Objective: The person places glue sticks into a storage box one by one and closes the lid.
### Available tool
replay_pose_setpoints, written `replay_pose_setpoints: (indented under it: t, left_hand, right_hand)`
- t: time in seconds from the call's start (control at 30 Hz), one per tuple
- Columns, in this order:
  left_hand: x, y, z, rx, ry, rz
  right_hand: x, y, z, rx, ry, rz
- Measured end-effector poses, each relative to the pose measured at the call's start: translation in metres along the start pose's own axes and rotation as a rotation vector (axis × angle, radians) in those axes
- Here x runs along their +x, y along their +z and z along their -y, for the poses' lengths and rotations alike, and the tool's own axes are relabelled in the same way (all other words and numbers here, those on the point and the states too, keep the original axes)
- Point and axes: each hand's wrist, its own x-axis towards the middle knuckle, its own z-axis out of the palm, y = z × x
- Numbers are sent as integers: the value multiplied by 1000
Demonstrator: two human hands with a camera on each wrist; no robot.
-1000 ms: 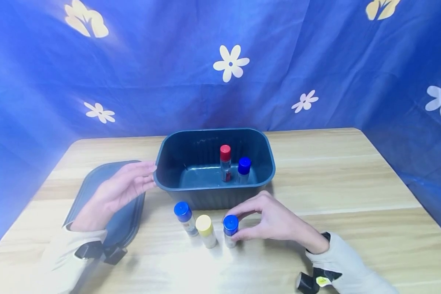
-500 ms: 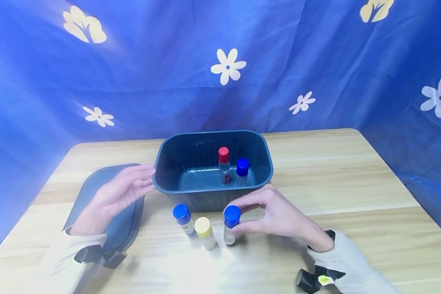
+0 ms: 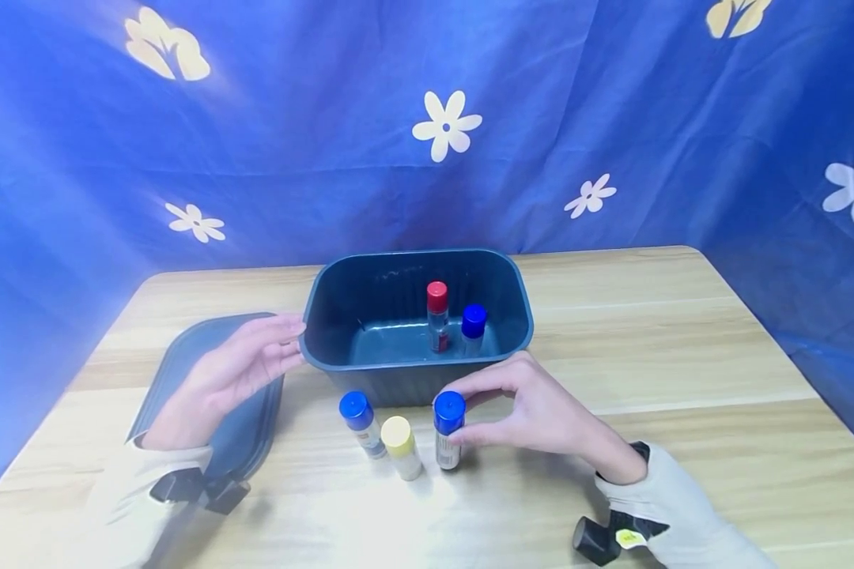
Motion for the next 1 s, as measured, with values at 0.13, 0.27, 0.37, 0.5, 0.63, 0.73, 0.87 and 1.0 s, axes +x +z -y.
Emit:
replay_pose_setpoints:
  t: [0.13, 0.27, 0.37, 0.5, 0.63, 0.73, 0.87, 1.0]
  left_hand:
    - [-1, -1, 1, -8, 1, 3]
    - [-1, -2, 2, -7, 3, 1]
    - [-2, -2, 2, -6, 0, -2]
    - [-1, -1, 2, -5, -3, -7]
    - [0, -1, 2, -6, -3, -6]
    - [0, 0, 2, -5, -1, -3]
    - [0, 1, 2, -7, -4, -14]
    - [0, 2, 2, -9, -5, -22]
  right_hand:
    - [2, -1, 3, -22, -26, -18]
    - [4, -3, 7, -64, -53, -46]
    - [5, -5, 10, -104, -49, -65]
    - [7, -11, 16, -123, -27, -90]
    - [10, -15, 21, -88, -18, -109]
    - [15, -16, 25, -55, -18, -115]
    - [23, -16, 29, -21, -37, -130]
    - [31, -17, 31, 23, -89, -160]
